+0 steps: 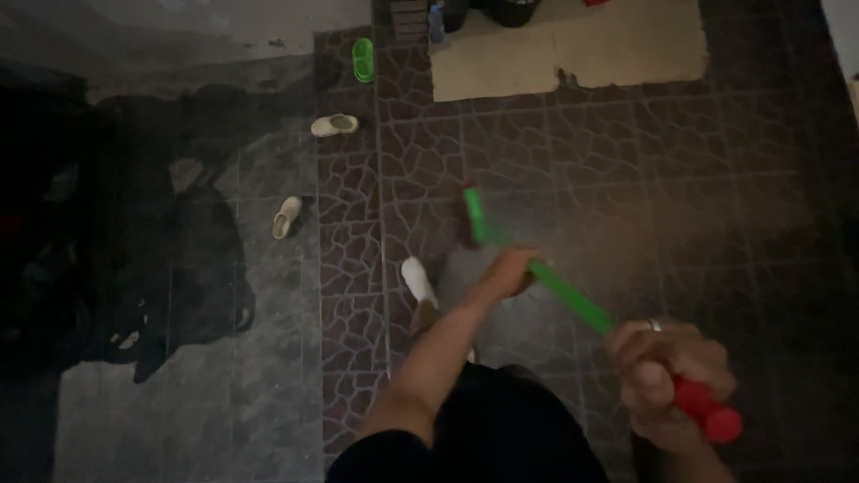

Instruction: The person cleans the tiled floor by using a squeegee to move water across the surface, covering different areas of the entryway and porch.

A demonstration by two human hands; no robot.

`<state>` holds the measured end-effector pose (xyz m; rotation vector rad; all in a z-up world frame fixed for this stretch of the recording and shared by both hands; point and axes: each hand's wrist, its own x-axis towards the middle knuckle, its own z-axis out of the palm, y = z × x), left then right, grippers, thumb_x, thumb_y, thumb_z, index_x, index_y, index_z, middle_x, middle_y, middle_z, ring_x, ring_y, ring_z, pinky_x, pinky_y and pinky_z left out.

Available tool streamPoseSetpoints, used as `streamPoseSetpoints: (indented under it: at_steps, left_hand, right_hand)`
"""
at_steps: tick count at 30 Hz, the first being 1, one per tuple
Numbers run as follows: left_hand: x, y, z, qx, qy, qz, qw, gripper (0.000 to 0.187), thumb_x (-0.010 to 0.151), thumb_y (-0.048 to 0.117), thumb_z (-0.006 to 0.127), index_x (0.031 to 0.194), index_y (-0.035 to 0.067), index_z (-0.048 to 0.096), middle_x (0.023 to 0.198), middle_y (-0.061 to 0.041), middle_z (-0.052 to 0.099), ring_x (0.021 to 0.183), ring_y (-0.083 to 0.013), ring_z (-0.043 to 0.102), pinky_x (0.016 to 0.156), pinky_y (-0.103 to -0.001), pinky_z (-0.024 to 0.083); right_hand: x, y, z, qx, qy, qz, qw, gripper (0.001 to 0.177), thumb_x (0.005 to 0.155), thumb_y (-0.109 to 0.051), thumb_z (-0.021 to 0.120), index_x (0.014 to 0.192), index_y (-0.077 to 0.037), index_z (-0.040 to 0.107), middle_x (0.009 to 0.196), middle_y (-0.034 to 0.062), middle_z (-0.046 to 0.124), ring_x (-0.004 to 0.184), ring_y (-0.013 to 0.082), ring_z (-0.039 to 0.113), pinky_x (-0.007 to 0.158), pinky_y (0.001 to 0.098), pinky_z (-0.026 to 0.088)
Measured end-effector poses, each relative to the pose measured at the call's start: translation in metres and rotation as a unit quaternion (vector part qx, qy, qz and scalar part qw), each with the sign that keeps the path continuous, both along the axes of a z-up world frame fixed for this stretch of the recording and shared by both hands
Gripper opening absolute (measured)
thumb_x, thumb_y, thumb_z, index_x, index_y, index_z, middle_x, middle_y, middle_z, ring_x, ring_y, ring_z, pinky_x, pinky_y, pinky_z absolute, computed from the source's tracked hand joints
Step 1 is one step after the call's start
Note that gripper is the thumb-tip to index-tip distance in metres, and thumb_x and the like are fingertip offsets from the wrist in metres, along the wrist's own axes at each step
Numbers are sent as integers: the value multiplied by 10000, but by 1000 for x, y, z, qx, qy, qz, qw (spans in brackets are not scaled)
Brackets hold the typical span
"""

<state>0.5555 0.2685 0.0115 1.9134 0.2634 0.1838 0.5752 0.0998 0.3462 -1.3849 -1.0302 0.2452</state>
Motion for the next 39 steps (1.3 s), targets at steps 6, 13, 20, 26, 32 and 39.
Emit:
streamPoseSetpoints:
  at_steps: [6,13,20,26,32,39]
  left_hand:
    - [70,-3,-29,23,-4,-23,999,351,828,-58,677,1114,127,762,1111,-146,759,945,-328,734,843,-421,539]
    - [69,90,-84,50,190,38,980,284,907,115,700,1191,103,703,1277,-190,633,1163,-394,596,938,-497,483]
    - [-31,203,-153,85,206,175,959,265,857,131,750,1113,78,709,1177,-218,668,1112,-418,628,926,-487,506]
    - [-112,265,-149,103,101,304,942,241,842,184,825,802,8,665,864,-204,667,806,-390,662,742,-451,537]
    - [-49,283,-92,-52,98,215,970,187,895,123,657,1066,74,713,865,-111,676,753,-232,654,691,-406,515]
    - [118,258,-58,-106,-16,-4,994,225,1011,256,607,1100,78,712,827,-98,656,676,-192,594,676,-380,475]
  right_hand:
    - [33,25,-47,2,-94,29,995,437,1049,-163,585,689,-93,349,601,-22,499,490,99,521,497,254,485]
    - [100,76,-148,-173,-202,-296,917,395,1072,-133,513,701,-106,381,606,51,466,566,197,440,578,361,354]
    - [61,168,-215,-101,231,-162,954,329,1031,-261,577,785,-101,429,805,8,619,730,101,562,655,307,495]
    - [52,245,-191,-72,231,135,961,360,1078,-251,577,796,-28,547,832,41,613,806,144,563,879,325,533]
    - [94,270,-130,-49,131,72,988,462,1064,-292,566,678,-56,469,687,33,565,618,136,506,566,308,434]
    - [146,231,-62,-57,89,14,994,382,966,-149,594,610,-30,527,541,24,538,400,90,431,367,254,301]
